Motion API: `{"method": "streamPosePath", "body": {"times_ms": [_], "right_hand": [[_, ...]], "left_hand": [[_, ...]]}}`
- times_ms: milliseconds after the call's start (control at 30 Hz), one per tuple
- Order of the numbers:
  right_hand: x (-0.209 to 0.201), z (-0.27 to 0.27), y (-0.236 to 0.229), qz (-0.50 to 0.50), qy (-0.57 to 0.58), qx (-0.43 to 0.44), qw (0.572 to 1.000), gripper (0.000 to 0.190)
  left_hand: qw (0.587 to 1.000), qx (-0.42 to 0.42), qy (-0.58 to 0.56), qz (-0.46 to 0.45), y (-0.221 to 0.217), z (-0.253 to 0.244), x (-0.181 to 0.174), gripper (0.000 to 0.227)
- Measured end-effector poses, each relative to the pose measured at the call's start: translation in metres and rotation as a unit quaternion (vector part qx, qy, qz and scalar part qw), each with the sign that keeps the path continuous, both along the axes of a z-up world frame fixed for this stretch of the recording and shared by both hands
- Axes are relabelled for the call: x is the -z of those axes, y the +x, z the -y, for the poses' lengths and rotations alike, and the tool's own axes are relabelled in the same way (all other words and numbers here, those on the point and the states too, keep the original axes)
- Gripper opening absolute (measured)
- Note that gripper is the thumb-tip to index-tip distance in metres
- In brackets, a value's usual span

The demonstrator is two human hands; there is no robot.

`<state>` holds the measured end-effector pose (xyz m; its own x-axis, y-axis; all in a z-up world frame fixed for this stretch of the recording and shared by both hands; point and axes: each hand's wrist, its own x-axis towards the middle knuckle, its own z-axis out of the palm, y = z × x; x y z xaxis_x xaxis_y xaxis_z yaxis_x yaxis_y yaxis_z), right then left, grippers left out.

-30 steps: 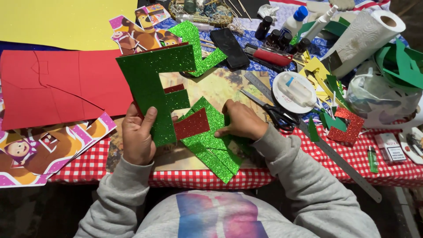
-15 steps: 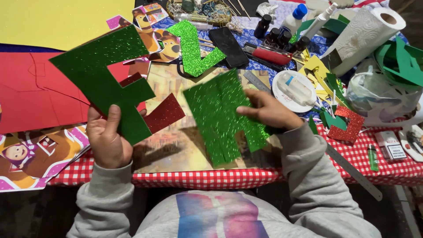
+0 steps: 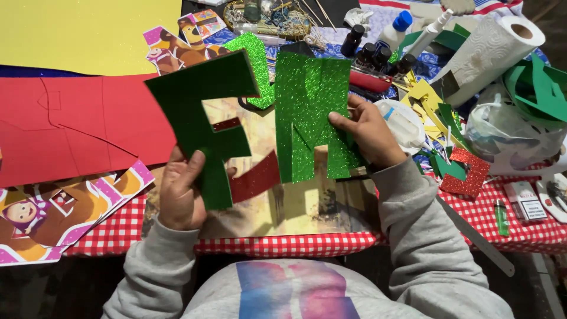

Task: Applying glue to foam letters and cutting out new foam shapes for decorations.

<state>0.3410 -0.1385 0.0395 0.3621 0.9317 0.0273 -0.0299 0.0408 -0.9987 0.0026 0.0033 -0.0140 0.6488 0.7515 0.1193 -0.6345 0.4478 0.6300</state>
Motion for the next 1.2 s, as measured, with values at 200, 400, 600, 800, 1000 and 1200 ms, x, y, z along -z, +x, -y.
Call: {"method": "streamPosePath", "body": {"times_ms": [200, 400, 600, 800, 1000, 1200], "right_hand": [[-0.013, 0.004, 0.019, -0.055, 0.011, -0.003, 0.998, 0.041], [0.014, 0.012, 0.08, 0.207, -0.088, 0.135, 0.965, 0.031], [-0.028, -0.074, 0.074, 0.081, -0.075, -0.001, 0.994, 0.028], [0.004, -0.179, 0.067, 0.096, -0.141, -0.037, 0.985, 0.027], [0.037, -0.227, 0.074, 0.38, -0.259, -0.033, 0.888, 0.04], [0.037, -0.223, 0.07, 0.465, -0.277, -0.02, 0.841, 0.05]], "left_hand": [[1.0, 0.005, 0.001, 0.005, 0.005, -0.005, -0.006, 0.023], [0.995, 0.056, -0.064, 0.054, 0.0, -0.012, 0.005, 0.027], [0.981, 0.062, -0.155, 0.099, -0.005, -0.03, 0.045, 0.029], [0.983, 0.071, -0.13, 0.111, -0.005, -0.031, 0.053, 0.024], [0.985, 0.074, -0.122, 0.099, -0.004, -0.025, 0.042, 0.026], [0.984, 0.083, -0.13, 0.092, -0.002, -0.022, 0.034, 0.027]]}}
